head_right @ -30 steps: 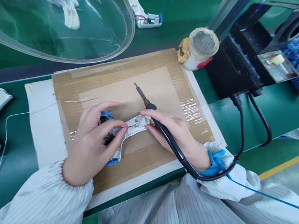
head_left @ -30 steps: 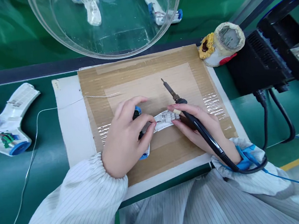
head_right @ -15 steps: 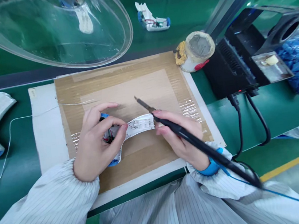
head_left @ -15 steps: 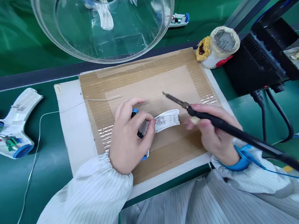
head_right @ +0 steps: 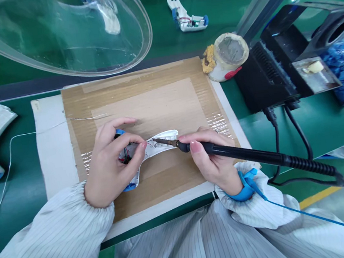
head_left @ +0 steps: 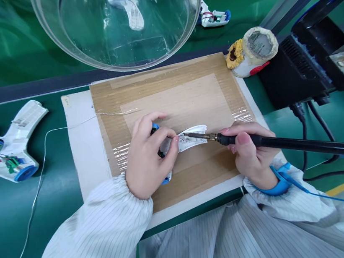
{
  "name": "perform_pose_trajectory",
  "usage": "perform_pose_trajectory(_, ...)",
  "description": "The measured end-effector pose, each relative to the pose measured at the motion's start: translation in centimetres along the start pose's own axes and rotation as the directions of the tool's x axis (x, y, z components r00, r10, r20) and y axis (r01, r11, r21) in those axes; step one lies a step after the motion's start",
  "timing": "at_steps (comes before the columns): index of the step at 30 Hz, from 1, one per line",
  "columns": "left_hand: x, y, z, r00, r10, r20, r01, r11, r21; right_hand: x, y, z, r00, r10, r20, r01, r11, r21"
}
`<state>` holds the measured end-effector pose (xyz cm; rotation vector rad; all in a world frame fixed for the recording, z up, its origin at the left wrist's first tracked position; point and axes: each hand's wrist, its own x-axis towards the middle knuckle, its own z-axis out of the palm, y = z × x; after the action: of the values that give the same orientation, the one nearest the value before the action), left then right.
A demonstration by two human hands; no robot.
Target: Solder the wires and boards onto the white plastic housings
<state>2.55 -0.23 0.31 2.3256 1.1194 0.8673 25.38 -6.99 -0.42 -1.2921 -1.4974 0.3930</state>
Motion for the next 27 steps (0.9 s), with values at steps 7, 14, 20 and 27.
perform_pose_trajectory(7, 0.0, 0.0, 0.0, 1.000, 0.001, -0.002, -0.001, 1.000, -0.008, -0.2, -0.1, 0.1, 0.991, 0.021, -0.132, -0.018, 1.000, 0.021)
perform_pose_trajectory(14, 0.0, 0.0, 0.0, 1.000, -0.007, 0.004, 0.007, 1.000, -0.007, 0.5, 0.8, 0.4, 0.953, 0.042, 0.300, -0.013, 0.995, -0.099)
perform_pose_trajectory(20, -0.2, 0.3, -0.7, 0.994, 0.091, -0.067, -0.093, 0.996, -0.019, 0.6, 0.6, 0.4, 0.961, -0.148, 0.234, 0.172, 0.981, -0.087)
perform_pose_trajectory(27, -0.6, 1.1, -2.3, 0.956, 0.233, -0.177, -0.232, 0.972, 0.032, 0.6, -0.7, 0.0, 0.927, -0.350, 0.133, 0.363, 0.926, -0.100)
